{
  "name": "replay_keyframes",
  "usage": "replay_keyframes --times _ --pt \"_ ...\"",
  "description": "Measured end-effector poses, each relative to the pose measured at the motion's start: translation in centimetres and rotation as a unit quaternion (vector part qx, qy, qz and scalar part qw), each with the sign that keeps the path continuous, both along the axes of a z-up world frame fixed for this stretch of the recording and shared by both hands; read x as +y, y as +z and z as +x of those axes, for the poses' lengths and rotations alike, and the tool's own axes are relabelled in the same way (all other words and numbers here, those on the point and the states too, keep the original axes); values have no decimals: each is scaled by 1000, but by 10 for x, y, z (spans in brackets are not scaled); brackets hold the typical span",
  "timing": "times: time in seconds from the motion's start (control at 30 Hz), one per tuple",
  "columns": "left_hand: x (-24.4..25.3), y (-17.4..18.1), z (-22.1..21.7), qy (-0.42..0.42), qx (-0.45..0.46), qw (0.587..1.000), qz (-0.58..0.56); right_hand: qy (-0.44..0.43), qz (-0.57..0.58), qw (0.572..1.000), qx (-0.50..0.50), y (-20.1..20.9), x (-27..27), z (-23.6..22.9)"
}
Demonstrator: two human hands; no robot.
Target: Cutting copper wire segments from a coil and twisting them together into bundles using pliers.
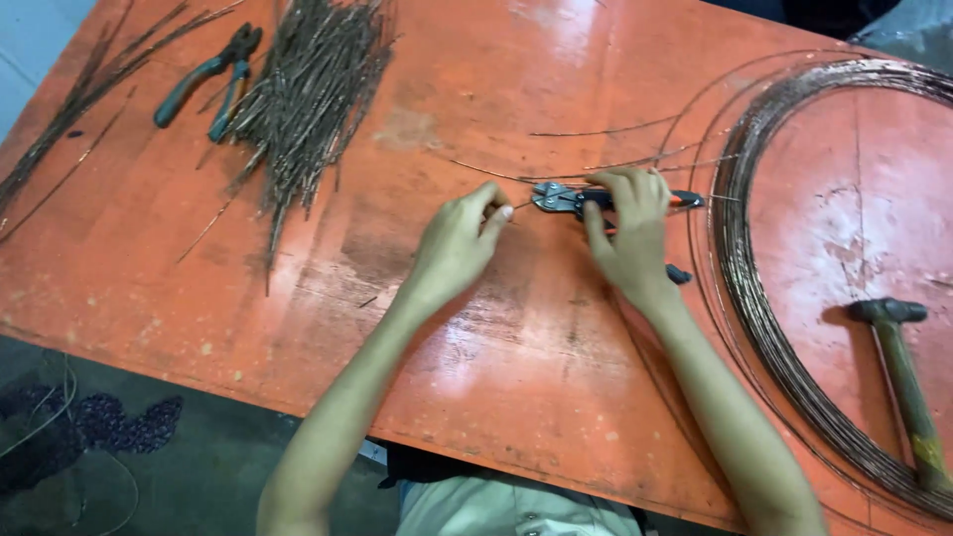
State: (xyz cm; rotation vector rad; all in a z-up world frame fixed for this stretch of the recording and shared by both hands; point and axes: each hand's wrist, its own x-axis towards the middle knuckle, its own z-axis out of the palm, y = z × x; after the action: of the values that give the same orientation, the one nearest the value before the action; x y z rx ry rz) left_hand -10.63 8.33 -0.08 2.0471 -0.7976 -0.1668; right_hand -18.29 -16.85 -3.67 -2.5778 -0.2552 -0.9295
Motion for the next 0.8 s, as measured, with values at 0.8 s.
replay_keyframes --times 0.8 --pt "66 -5 34 102 69 992 2 83 -111 990 -20 8 59 86"
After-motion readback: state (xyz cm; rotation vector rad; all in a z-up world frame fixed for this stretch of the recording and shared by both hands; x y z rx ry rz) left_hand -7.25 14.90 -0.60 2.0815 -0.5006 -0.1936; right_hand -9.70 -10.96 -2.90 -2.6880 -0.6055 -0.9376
